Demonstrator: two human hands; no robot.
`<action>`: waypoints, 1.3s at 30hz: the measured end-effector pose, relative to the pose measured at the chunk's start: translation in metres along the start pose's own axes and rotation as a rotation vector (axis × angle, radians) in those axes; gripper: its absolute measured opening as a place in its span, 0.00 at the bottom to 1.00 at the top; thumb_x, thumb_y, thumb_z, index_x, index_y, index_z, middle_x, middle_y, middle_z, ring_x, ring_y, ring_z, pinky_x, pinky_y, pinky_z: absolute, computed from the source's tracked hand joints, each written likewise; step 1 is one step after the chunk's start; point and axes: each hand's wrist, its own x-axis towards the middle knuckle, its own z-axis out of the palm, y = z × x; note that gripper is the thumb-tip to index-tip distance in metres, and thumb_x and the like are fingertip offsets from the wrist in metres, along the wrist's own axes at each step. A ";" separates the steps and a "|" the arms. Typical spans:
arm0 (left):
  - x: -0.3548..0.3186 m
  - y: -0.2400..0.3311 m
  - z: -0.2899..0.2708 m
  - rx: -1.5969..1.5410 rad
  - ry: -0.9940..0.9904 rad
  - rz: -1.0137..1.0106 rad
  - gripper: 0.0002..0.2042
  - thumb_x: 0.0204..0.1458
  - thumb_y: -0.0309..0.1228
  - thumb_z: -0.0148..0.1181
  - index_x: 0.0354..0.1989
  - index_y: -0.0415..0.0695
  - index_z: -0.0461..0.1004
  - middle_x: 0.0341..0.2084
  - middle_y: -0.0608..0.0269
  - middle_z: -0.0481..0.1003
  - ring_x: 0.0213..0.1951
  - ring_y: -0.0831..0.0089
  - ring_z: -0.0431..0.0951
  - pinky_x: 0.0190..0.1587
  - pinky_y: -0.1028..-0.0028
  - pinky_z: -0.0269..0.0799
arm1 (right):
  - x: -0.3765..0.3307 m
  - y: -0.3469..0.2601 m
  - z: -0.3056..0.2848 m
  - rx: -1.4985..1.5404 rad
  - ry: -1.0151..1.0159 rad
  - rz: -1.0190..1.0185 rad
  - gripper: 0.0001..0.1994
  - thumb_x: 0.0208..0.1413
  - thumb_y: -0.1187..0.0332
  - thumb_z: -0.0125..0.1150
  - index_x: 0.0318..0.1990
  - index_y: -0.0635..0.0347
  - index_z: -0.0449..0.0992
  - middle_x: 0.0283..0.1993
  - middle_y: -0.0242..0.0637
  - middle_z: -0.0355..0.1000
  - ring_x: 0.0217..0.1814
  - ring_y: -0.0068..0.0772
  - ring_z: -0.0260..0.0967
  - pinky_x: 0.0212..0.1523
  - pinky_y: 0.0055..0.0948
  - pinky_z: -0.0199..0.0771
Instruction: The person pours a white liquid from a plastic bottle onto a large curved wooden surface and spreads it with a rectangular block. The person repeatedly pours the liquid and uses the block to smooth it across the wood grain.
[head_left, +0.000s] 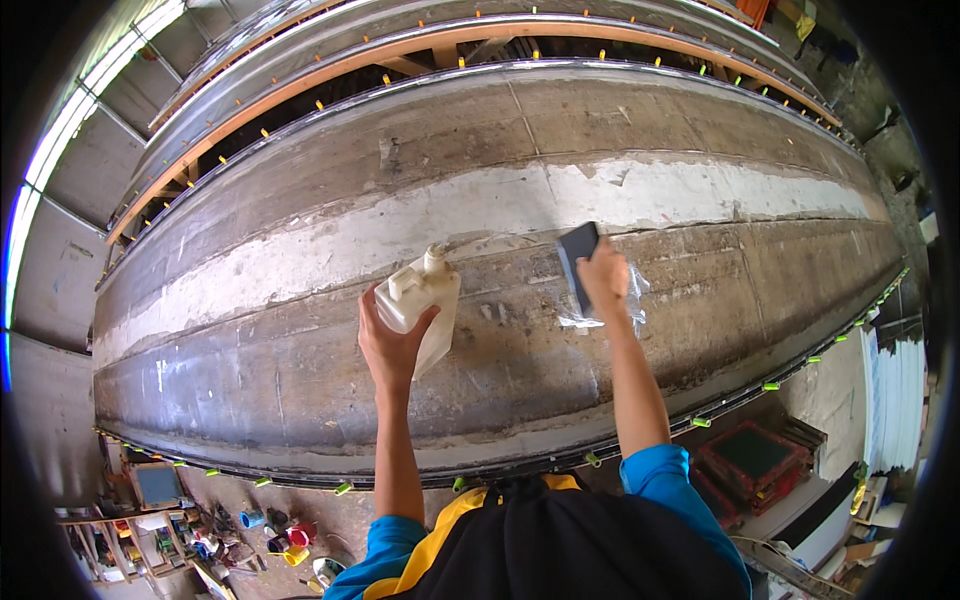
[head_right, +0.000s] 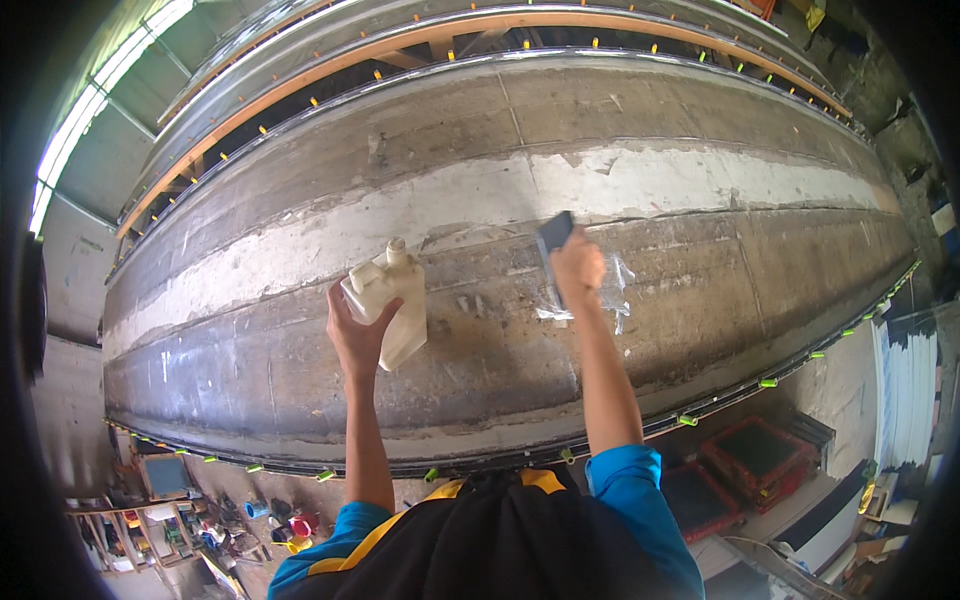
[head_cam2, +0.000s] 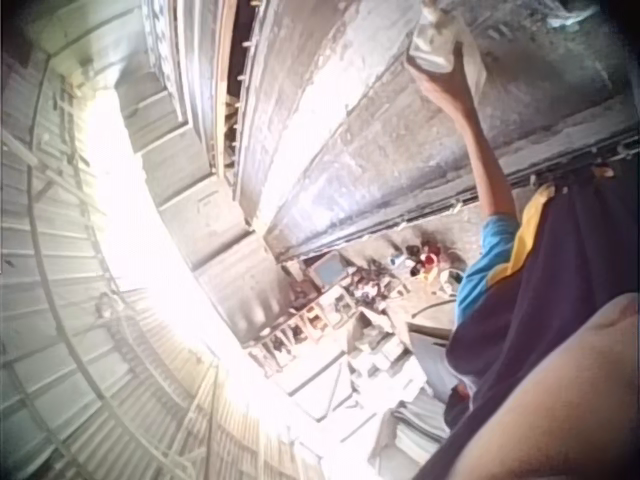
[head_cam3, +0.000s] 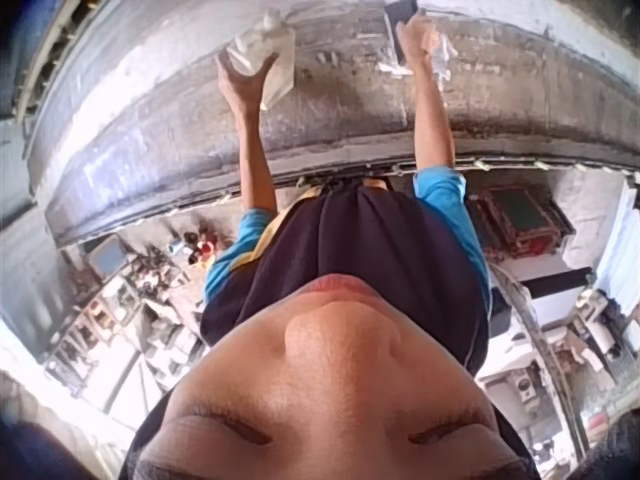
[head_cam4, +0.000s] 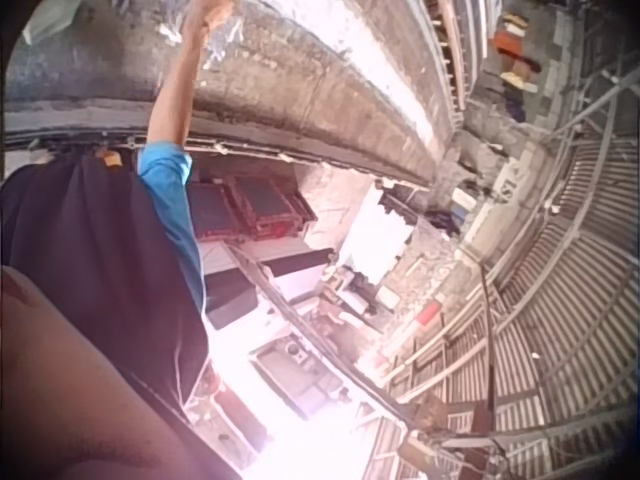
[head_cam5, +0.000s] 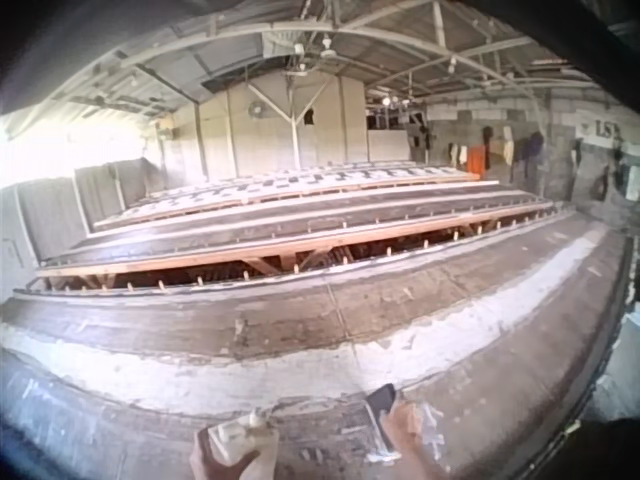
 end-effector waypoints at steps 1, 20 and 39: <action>0.000 -0.001 -0.001 0.009 0.002 0.005 0.36 0.28 0.39 0.74 0.47 0.39 0.62 0.38 0.49 0.72 0.41 0.54 0.73 0.42 0.62 0.69 | 0.006 0.014 -0.004 0.006 0.020 0.061 0.26 0.43 0.63 0.60 0.50 0.65 0.63 0.38 0.57 0.71 0.42 0.58 0.70 0.44 0.44 0.72; -0.011 0.028 0.008 -0.023 -0.005 0.085 0.33 0.30 0.31 0.73 0.47 0.40 0.62 0.37 0.53 0.72 0.40 0.61 0.74 0.43 0.66 0.69 | 0.027 0.070 -0.025 -0.208 0.097 -0.507 0.17 0.47 0.71 0.59 0.47 0.48 0.67 0.36 0.37 0.75 0.34 0.41 0.72 0.38 0.41 0.74; -0.040 0.038 0.021 -0.027 0.039 0.022 0.35 0.29 0.38 0.74 0.46 0.40 0.62 0.37 0.49 0.72 0.40 0.53 0.74 0.41 0.63 0.70 | -0.002 0.084 0.006 -0.129 0.232 -1.191 0.19 0.44 0.80 0.55 0.46 0.54 0.67 0.40 0.36 0.74 0.36 0.37 0.73 0.29 0.33 0.74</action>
